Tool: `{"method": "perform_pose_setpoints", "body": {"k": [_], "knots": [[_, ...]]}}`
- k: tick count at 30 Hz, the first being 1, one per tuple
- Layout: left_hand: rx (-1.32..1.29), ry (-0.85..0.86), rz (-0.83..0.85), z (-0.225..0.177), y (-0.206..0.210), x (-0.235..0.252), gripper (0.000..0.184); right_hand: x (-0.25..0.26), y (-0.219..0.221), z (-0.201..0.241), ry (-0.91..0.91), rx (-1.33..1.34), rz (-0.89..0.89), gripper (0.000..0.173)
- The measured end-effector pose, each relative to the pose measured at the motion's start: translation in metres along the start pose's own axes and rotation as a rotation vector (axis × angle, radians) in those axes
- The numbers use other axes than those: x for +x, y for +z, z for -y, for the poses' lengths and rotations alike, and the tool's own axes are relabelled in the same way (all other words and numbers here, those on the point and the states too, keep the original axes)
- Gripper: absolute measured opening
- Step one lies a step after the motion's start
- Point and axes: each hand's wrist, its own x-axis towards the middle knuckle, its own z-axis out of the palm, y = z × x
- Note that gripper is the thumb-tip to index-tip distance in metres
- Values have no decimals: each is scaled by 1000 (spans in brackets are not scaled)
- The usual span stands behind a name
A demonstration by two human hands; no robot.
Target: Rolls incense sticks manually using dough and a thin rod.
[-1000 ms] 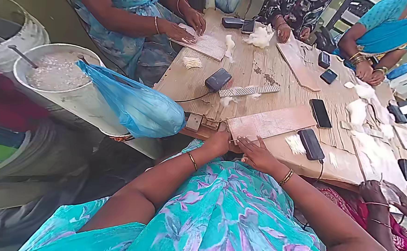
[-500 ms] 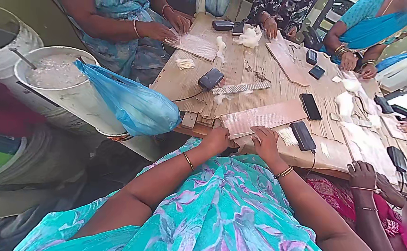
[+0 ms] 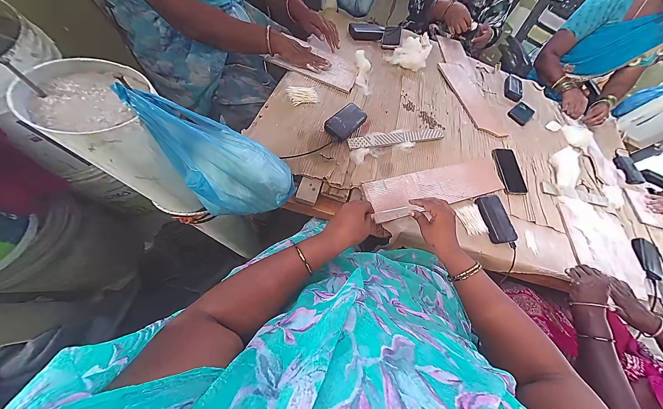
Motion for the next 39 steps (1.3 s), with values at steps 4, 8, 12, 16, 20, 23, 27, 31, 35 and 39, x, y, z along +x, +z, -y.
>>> {"method": "perform_pose_setpoints", "body": {"k": [4,8,12,16,20,23,27,31,35,39], "knots": [[-29,-24,-14,1,-2,1,26,5,2,-1,25,56,-29,13],[-52,-27,-50,5,-2,3,25,8,5,-2,111,135,-42,17],[-64,-34,-62,6,-3,5,23,15,3,-5,346,274,-38,21],[-82,-32,-63,8,-3,7,24,25,6,-20,508,455,-115,18],[-84,-35,-67,8,-3,6,23,28,5,-18,533,496,-129,16],[-90,-33,-78,10,-3,7,22,20,6,-5,342,347,-55,18],[-87,-29,-74,12,-2,9,23,16,12,5,3,189,-85,18],[-96,-28,-54,12,-4,9,23,17,13,7,-46,110,-65,15],[-86,-19,-67,12,-2,8,22,18,12,0,-210,-101,-76,14],[-82,-52,-28,9,-5,8,23,20,8,-7,-422,-358,-97,18]]}}
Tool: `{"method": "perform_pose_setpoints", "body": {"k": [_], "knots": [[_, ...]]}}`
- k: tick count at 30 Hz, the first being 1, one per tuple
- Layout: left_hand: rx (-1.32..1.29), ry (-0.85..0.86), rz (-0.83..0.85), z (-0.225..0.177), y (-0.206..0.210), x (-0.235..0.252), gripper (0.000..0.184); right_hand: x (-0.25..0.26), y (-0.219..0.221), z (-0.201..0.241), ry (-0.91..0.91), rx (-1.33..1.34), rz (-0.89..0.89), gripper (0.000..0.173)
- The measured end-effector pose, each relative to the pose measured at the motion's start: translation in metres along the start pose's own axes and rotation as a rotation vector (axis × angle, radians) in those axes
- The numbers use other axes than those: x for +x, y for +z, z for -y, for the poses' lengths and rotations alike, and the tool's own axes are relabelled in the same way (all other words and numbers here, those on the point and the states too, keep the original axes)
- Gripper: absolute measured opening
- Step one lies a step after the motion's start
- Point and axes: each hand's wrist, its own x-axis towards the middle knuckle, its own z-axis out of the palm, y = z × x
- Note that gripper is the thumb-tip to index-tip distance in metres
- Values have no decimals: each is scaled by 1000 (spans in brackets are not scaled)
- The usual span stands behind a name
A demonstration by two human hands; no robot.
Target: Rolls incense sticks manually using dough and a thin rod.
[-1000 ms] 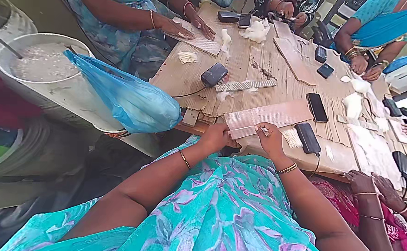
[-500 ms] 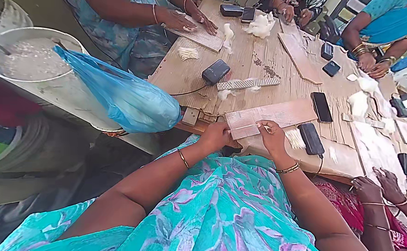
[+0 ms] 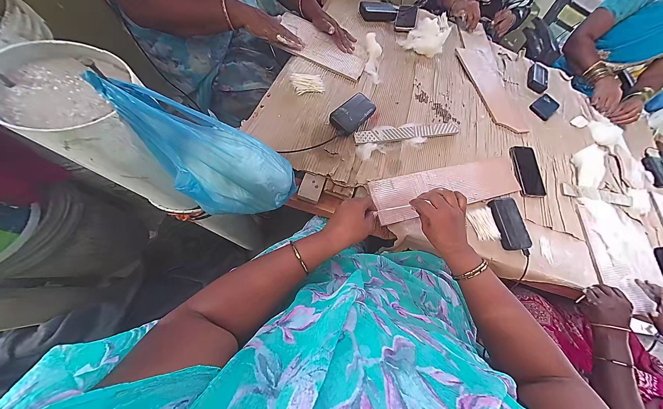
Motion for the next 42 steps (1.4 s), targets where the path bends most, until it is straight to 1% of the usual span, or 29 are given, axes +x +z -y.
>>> {"method": "perform_pose_setpoints", "body": {"k": [4,8,13,17,20,27,31,34,35,36,38,40,42], "knots": [[-58,-57,22,-1,-2,2,22,2,2,-5,41,111,6,20],[-100,-86,-3,1,-3,2,21,6,3,-9,53,204,109,24],[-93,-118,17,2,-5,4,22,11,8,-15,-46,163,123,21],[-37,-82,50,3,-10,5,22,16,6,-19,-118,168,126,17],[60,-29,61,4,-12,6,23,19,6,-19,-130,190,118,14],[221,33,52,2,-13,3,26,24,11,-8,-51,187,114,6],[251,-3,49,6,-7,7,27,27,20,-2,11,133,87,5],[245,-14,49,11,-1,14,27,31,28,-2,95,120,98,3],[251,-16,48,13,1,17,27,33,29,-2,147,130,133,3],[257,-20,43,14,2,20,27,36,28,-2,216,143,189,8],[262,-35,25,19,5,25,26,41,27,-3,353,156,276,25],[262,-45,18,21,6,28,27,43,28,-6,416,140,281,37],[270,-54,18,21,7,30,28,44,30,-6,413,136,245,42]]}}
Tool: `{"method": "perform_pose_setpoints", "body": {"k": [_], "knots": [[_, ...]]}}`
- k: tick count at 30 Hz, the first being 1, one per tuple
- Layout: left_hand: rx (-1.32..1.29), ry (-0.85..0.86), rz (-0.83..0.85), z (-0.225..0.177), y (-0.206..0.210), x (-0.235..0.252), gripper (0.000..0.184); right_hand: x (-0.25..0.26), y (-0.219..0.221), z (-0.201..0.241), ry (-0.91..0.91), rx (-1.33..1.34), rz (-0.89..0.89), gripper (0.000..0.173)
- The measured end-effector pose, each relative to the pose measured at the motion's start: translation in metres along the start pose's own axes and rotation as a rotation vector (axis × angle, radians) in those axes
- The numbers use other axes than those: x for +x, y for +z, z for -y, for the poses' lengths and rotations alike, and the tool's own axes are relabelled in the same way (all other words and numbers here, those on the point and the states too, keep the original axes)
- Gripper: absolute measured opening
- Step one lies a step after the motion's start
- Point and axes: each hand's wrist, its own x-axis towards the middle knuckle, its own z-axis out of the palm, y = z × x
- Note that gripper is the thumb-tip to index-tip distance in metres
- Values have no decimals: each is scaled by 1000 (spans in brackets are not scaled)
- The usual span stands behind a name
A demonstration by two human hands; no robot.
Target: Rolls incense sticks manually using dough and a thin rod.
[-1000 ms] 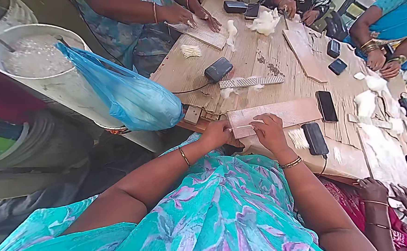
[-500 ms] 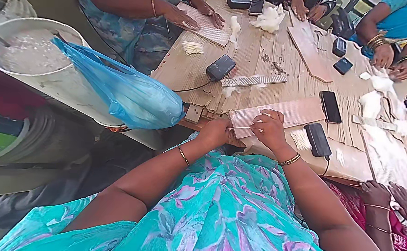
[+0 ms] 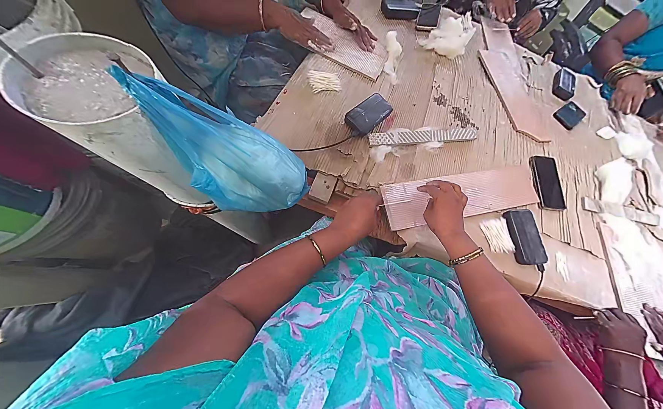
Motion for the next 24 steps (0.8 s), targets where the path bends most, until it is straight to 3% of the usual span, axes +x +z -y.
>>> {"method": "perform_pose_setpoints", "body": {"k": [5,9,13,17,19,21,24], "knots": [[48,-31,10,-5,0,4,31,3,18,5,-298,57,33,37],[62,-31,31,-7,-1,2,31,-9,35,8,-423,-61,270,64],[41,-8,102,-1,3,-2,32,-40,29,-2,-476,-86,368,80],[-38,-42,302,-7,-6,-9,28,-72,6,-19,-546,-93,460,81],[-93,-81,318,-11,-9,-10,26,-77,-2,-28,-586,-92,438,80],[-141,-114,261,-10,-10,-8,27,-73,-2,-38,-580,-88,305,77],[-158,-150,166,-4,-13,-1,28,-49,2,-38,-428,-88,137,72]]}}
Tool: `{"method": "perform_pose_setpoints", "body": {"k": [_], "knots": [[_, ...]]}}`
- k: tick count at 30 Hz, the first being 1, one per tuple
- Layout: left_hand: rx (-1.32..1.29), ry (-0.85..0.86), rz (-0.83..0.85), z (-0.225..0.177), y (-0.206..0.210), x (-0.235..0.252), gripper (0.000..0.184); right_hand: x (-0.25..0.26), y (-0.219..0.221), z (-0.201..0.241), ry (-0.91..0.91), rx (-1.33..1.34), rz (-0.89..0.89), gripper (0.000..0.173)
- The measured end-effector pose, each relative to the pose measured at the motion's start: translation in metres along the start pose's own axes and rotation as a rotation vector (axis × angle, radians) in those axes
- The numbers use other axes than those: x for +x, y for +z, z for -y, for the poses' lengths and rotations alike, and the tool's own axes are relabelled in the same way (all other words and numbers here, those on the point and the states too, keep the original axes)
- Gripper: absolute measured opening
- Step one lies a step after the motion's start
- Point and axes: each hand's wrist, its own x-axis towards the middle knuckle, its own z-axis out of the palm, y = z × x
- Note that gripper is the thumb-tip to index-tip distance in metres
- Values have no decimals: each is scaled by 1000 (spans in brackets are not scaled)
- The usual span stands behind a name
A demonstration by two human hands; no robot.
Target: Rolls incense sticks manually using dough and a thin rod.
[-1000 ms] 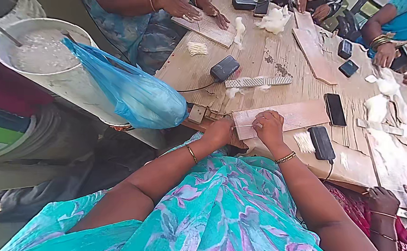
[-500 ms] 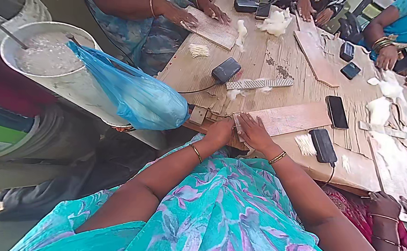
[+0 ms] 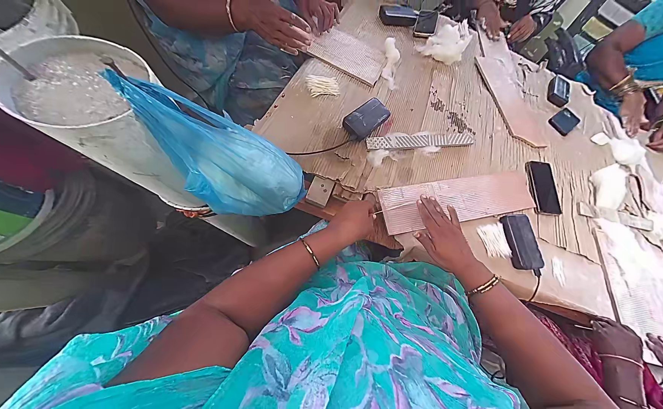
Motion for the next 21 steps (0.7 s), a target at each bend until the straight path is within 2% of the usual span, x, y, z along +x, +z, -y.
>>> {"method": "perform_pose_setpoints", "body": {"k": [3,9,12,16,21], "knots": [[50,-8,-47,1,-1,4,30,32,5,5,76,16,5,70],[139,20,-80,-1,4,4,30,57,20,19,-53,-6,166,71],[166,27,-60,0,5,2,31,43,20,26,-58,13,242,72],[196,74,-9,-1,11,-2,27,10,8,32,-85,9,331,85],[214,124,39,-5,17,-10,24,-14,-16,41,-91,36,477,76]]}}
